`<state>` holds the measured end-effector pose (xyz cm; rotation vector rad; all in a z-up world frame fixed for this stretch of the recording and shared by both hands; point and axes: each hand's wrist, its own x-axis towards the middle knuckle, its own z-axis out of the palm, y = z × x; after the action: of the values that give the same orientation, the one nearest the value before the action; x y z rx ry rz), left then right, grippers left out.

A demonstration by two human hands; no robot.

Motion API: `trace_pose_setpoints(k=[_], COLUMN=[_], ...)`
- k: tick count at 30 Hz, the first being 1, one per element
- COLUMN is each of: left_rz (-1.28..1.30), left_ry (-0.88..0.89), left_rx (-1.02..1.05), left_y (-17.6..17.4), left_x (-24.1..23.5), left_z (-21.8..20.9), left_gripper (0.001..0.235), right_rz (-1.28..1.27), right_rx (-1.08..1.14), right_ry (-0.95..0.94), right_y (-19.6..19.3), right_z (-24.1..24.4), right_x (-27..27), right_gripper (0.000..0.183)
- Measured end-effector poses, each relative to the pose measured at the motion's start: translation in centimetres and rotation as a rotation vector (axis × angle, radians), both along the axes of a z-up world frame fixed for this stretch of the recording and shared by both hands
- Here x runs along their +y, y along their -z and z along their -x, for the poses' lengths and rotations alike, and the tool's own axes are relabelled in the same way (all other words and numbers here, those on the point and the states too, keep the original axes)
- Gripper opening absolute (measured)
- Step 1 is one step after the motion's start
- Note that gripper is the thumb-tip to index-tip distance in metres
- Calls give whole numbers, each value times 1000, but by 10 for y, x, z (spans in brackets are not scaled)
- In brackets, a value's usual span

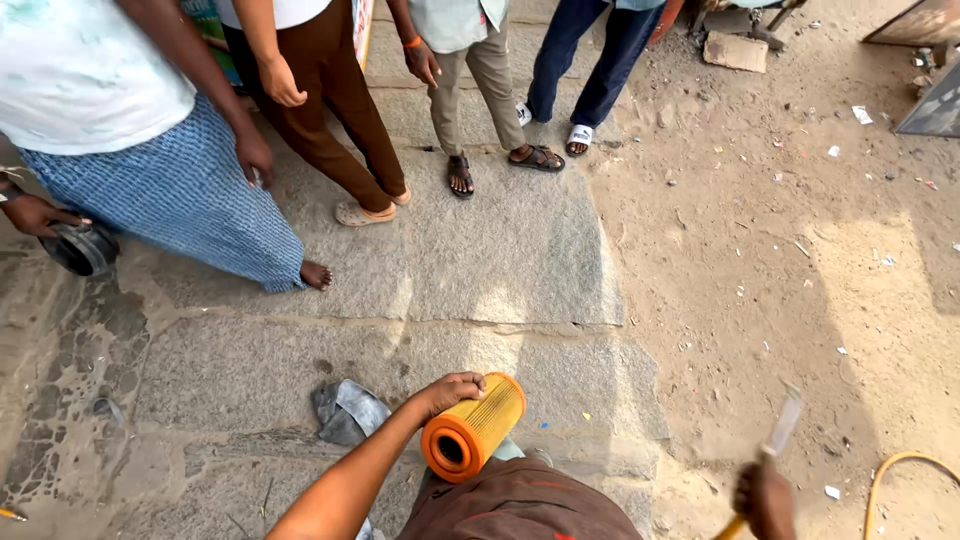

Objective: The person cleans a cylindrical air filter by blowing air through its pleats with a nozzle, then cleans a black plastic housing before returning to the filter.

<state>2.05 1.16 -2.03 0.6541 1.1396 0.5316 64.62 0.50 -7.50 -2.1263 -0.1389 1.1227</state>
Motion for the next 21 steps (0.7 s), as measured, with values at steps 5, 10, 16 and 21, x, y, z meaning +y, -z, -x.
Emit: trace_pose_setpoints(k=[5,10,16,21], left_rz=[-2,33,-108,-132], left_ry=[36,-62,-84,-40], left_rx=[20,-38,55,83], left_y=[-3,5,21,-12], left_x=[-2,-12,-34,-40], left_z=[-4,7,19,17], left_gripper=[14,12,23,34], right_rz=[-68,-108,-136,73], right_rx=[-176,-229,-188,17], right_ry=[-1465,-1807,-1774,-1765], right_y=[-66,-108,-119,-82], right_z=[198,247,260,262], right_x=[0,-11,-9,6], right_gripper=[41,52,60,52])
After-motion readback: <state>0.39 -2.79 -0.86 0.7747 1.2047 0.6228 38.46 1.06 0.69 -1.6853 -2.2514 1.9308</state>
